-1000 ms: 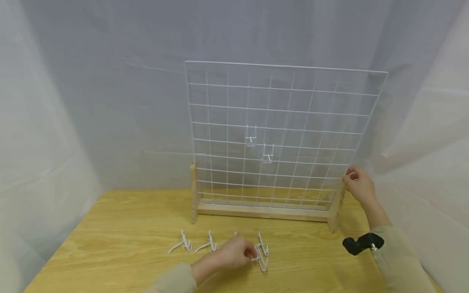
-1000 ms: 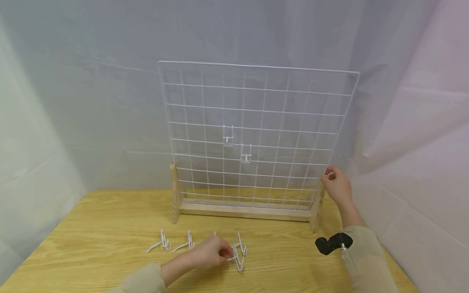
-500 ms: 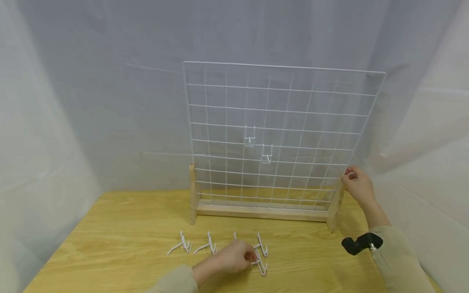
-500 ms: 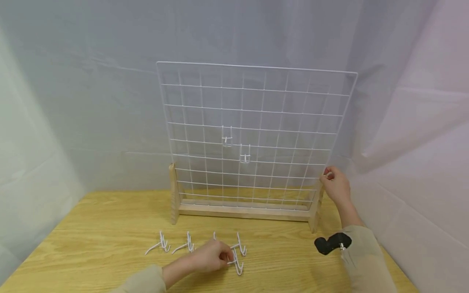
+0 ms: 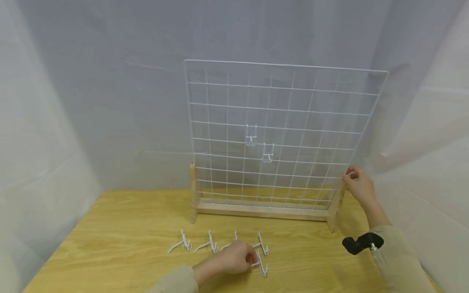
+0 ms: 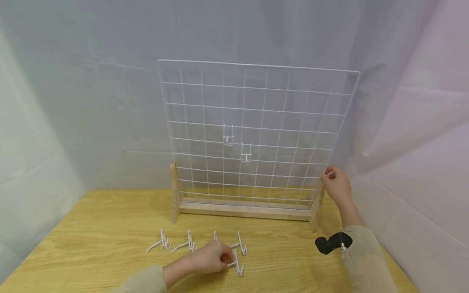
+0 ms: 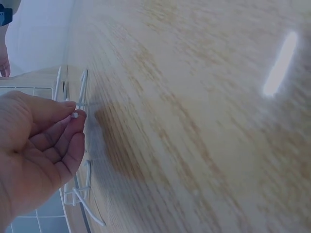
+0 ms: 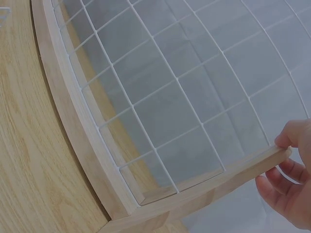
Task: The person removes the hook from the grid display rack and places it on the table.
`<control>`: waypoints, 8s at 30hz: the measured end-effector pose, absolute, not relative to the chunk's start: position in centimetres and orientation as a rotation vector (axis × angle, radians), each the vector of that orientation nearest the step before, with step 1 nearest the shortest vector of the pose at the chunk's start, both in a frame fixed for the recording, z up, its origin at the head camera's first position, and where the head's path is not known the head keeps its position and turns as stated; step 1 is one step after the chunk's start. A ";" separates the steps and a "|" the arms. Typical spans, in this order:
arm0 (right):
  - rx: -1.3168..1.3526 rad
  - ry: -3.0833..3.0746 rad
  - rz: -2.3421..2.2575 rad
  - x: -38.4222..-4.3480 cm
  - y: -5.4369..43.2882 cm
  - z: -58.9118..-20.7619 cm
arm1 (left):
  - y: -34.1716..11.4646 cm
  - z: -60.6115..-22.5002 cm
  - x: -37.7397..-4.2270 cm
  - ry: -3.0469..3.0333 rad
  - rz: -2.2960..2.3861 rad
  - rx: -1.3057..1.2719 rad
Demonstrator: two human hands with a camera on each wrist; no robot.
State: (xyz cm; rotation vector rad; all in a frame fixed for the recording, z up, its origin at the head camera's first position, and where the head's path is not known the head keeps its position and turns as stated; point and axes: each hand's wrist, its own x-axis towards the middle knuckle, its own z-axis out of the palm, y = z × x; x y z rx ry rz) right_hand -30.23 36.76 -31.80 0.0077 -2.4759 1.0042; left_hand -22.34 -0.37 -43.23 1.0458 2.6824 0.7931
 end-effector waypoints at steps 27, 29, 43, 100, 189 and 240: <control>-0.013 -2.500 0.961 -30.3 36.9 -31.6 | -0.8 -43.1 -22.6 2.575 0.967 1.027; -0.015 -2.503 0.963 -30.3 36.9 -31.6 | -0.9 -43.0 -22.7 2.568 1.000 1.025; -0.011 -2.470 1.019 -30.4 36.9 -31.9 | -1.4 -41.7 -23.8 2.534 1.263 0.879; -0.018 -2.478 0.955 -29.9 36.8 -31.9 | -0.5 -31.0 -30.2 2.576 1.862 0.688; -0.014 -2.478 1.032 -30.1 36.7 -31.9 | 4.6 -27.0 -31.4 2.393 2.004 0.541; -0.017 -2.466 0.997 -30.2 37.0 -32.0 | -2.3 -34.2 -28.7 2.477 1.711 0.558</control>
